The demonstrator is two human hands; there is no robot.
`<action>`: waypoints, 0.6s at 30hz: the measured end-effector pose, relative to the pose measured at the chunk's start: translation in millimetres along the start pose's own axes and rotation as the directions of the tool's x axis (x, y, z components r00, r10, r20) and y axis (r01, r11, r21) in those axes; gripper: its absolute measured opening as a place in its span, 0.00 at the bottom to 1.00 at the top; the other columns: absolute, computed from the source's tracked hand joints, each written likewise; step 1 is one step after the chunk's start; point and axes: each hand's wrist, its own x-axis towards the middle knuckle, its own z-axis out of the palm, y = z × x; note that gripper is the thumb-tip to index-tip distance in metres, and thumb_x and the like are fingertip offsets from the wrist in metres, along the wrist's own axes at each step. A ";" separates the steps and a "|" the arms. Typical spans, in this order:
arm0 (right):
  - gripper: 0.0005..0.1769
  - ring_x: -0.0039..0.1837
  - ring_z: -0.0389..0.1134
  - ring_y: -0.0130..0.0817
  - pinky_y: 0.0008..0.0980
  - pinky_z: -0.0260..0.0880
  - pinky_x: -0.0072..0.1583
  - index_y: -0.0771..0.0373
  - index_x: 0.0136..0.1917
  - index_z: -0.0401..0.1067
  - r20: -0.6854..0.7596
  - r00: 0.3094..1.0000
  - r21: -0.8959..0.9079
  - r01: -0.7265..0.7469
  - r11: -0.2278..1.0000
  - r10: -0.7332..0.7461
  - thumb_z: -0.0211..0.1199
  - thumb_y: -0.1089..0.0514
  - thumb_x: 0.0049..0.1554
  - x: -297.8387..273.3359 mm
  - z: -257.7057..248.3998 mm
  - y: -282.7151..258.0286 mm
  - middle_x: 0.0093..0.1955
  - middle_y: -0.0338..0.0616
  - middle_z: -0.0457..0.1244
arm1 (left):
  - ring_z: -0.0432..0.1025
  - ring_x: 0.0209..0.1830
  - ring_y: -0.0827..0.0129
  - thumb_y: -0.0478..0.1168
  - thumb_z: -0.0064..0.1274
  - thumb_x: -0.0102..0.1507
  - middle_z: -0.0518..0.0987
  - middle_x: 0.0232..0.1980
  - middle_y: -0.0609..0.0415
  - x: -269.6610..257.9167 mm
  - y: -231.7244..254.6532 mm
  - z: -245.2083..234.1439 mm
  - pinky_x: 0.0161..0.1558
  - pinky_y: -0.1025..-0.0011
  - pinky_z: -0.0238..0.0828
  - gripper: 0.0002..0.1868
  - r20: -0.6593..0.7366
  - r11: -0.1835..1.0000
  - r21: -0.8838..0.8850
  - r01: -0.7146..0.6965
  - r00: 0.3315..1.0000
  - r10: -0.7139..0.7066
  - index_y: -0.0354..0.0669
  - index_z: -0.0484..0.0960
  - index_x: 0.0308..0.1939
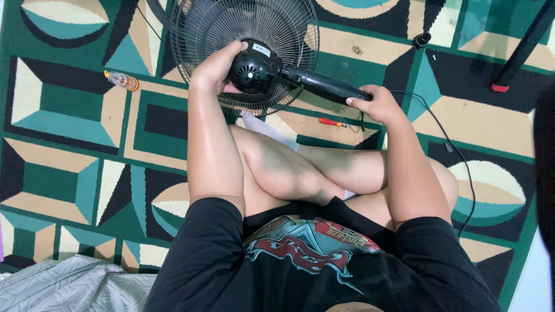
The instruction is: The person disassembles a standing electric fan while sitting on the floor. They remove the fan stand, detach the motor housing from the front grille, and then use a screwdriver to remove the fan blades from the motor shaft.
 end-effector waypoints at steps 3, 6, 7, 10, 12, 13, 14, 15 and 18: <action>0.34 0.47 0.71 0.41 0.37 0.70 0.54 0.71 0.55 0.77 0.006 1.000 -0.013 -0.018 1.000 0.018 0.74 0.40 0.49 -0.5 -1.0 -3.0 0.44 0.54 0.69 | 0.83 0.40 0.64 0.61 0.52 0.58 0.85 0.49 0.46 -1.7 0.8 -2.0 0.38 0.61 0.86 0.31 0.015 1.000 0.020 0.001 1.000 -0.002 0.46 0.79 0.57; 0.33 0.46 0.71 0.41 0.37 0.70 0.53 0.71 0.55 0.77 0.020 0.999 0.000 -0.050 0.999 0.050 0.73 0.40 0.49 -1.9 -1.1 -5.9 0.43 0.54 0.69 | 0.83 0.41 0.64 0.62 0.52 0.59 0.85 0.50 0.46 -4.6 4.0 -2.1 0.39 0.61 0.85 0.31 0.030 1.000 0.030 0.004 1.000 -0.004 0.45 0.79 0.57; 0.33 0.46 0.70 0.41 0.37 0.70 0.53 0.71 0.55 0.77 0.025 0.998 0.007 -0.061 0.998 0.060 0.73 0.40 0.49 -2.1 -1.2 -7.0 0.43 0.53 0.69 | 0.83 0.41 0.64 0.62 0.52 0.59 0.85 0.50 0.46 -6.3 5.6 -1.4 0.39 0.61 0.85 0.32 0.014 0.999 0.046 -0.002 1.000 0.001 0.45 0.79 0.57; 0.33 0.46 0.70 0.40 0.37 0.70 0.53 0.71 0.54 0.77 0.026 0.998 0.004 -0.054 0.999 0.054 0.73 0.40 0.50 -3.1 -1.9 -9.6 0.43 0.54 0.69 | 0.83 0.38 0.65 0.66 0.48 0.62 0.84 0.48 0.47 -14.3 10.7 3.1 0.37 0.61 0.85 0.35 -0.049 0.994 0.104 -0.018 0.999 0.024 0.40 0.79 0.57; 0.33 0.46 0.70 0.41 0.37 0.69 0.53 0.71 0.54 0.77 0.026 0.998 0.002 -0.055 0.998 0.055 0.73 0.40 0.50 -3.7 -2.0 -10.2 0.43 0.54 0.69 | 0.83 0.33 0.64 0.67 0.43 0.65 0.83 0.43 0.45 -20.8 14.7 4.4 0.34 0.62 0.85 0.37 -0.117 0.985 0.171 0.005 0.993 0.016 0.34 0.78 0.56; 0.33 0.46 0.70 0.41 0.37 0.69 0.53 0.71 0.54 0.77 0.026 0.998 0.001 -0.055 0.998 0.055 0.73 0.40 0.49 -3.5 -2.2 -10.4 0.43 0.54 0.69 | 0.82 0.29 0.62 0.67 0.38 0.68 0.83 0.39 0.42 -23.8 17.0 3.6 0.33 0.63 0.84 0.38 -0.162 0.976 0.215 0.034 0.987 0.001 0.31 0.77 0.54; 0.33 0.46 0.70 0.41 0.37 0.69 0.53 0.71 0.54 0.77 0.028 0.998 0.002 -0.054 0.999 0.054 0.73 0.40 0.50 -3.5 -2.1 -10.5 0.43 0.54 0.69 | 0.81 0.25 0.60 0.66 0.34 0.70 0.83 0.35 0.39 -26.6 18.3 2.7 0.31 0.63 0.84 0.39 -0.207 0.964 0.256 0.068 0.978 -0.014 0.27 0.76 0.53; 0.33 0.47 0.70 0.41 0.37 0.69 0.53 0.71 0.55 0.77 0.029 0.998 0.003 -0.053 0.999 0.053 0.72 0.40 0.50 -3.3 -2.2 -10.5 0.43 0.54 0.69 | 0.80 0.24 0.62 0.64 0.36 0.70 0.82 0.33 0.43 -29.3 18.5 0.8 0.29 0.65 0.82 0.37 -0.218 0.958 0.287 0.025 0.975 0.040 0.28 0.78 0.50; 0.33 0.47 0.70 0.42 0.37 0.69 0.53 0.70 0.55 0.77 0.025 0.998 -0.009 -0.051 0.999 0.051 0.72 0.40 0.49 -3.2 -1.9 -9.9 0.43 0.54 0.69 | 0.77 0.20 0.68 0.60 0.42 0.70 0.80 0.28 0.53 -34.0 15.5 -8.8 0.24 0.68 0.76 0.31 -0.227 0.926 0.374 -0.055 0.962 0.149 0.31 0.81 0.42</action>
